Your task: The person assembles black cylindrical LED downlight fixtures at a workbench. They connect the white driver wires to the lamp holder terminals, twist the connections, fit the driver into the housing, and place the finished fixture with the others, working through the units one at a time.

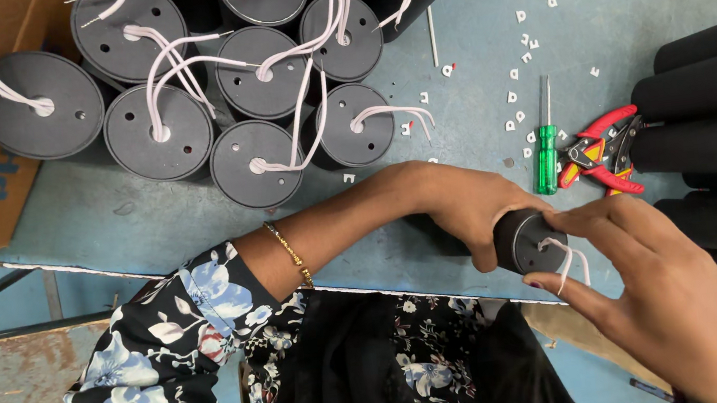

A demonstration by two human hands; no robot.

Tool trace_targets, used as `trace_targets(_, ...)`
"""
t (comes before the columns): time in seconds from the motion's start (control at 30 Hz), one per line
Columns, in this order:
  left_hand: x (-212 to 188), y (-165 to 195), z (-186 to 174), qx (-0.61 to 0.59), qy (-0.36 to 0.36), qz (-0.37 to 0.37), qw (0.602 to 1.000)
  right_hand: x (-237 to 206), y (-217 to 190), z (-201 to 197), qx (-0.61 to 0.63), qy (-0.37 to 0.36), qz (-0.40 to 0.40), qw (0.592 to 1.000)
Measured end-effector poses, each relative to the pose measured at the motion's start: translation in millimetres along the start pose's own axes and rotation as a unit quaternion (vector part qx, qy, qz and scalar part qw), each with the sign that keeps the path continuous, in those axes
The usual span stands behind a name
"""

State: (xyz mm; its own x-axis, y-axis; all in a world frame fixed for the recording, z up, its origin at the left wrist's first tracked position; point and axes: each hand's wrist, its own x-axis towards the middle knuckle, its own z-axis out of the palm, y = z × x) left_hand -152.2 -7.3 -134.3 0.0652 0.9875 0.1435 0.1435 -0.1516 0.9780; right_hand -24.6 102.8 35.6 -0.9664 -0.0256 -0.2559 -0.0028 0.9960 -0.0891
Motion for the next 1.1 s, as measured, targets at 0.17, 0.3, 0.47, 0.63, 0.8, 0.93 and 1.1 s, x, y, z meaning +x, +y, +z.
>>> trace_targets(0.17,2,-9,1,-0.004,-0.001,0.004,1.000,1,-4,6,-0.085,0.000,0.038,0.996)
trace_targets(0.3,4,-13,2,0.002,0.003,0.000,1.000,3,-5,9,-0.052,0.034,-0.016,0.998)
trace_targets(0.47,0,-12,0,-0.024,0.009,0.026,0.999,5,7,3,0.010,0.010,-0.106,0.994)
trace_targets(0.63,-3,-2,-1,-0.006,0.000,-0.034,0.999,7,27,-2,0.086,-0.095,-0.122,0.984)
trace_targets(0.8,-5,3,-3,0.010,0.003,-0.023,1.000,5,32,-3,0.083,-0.093,-0.116,0.985)
trace_targets(0.93,-5,2,-3,0.009,-0.001,-0.042,0.999,6,30,0,0.076,-0.084,-0.140,0.984)
trace_targets(1.1,-3,-1,-2,0.011,-0.001,-0.036,0.999,7,27,-2,0.085,-0.067,-0.132,0.985)
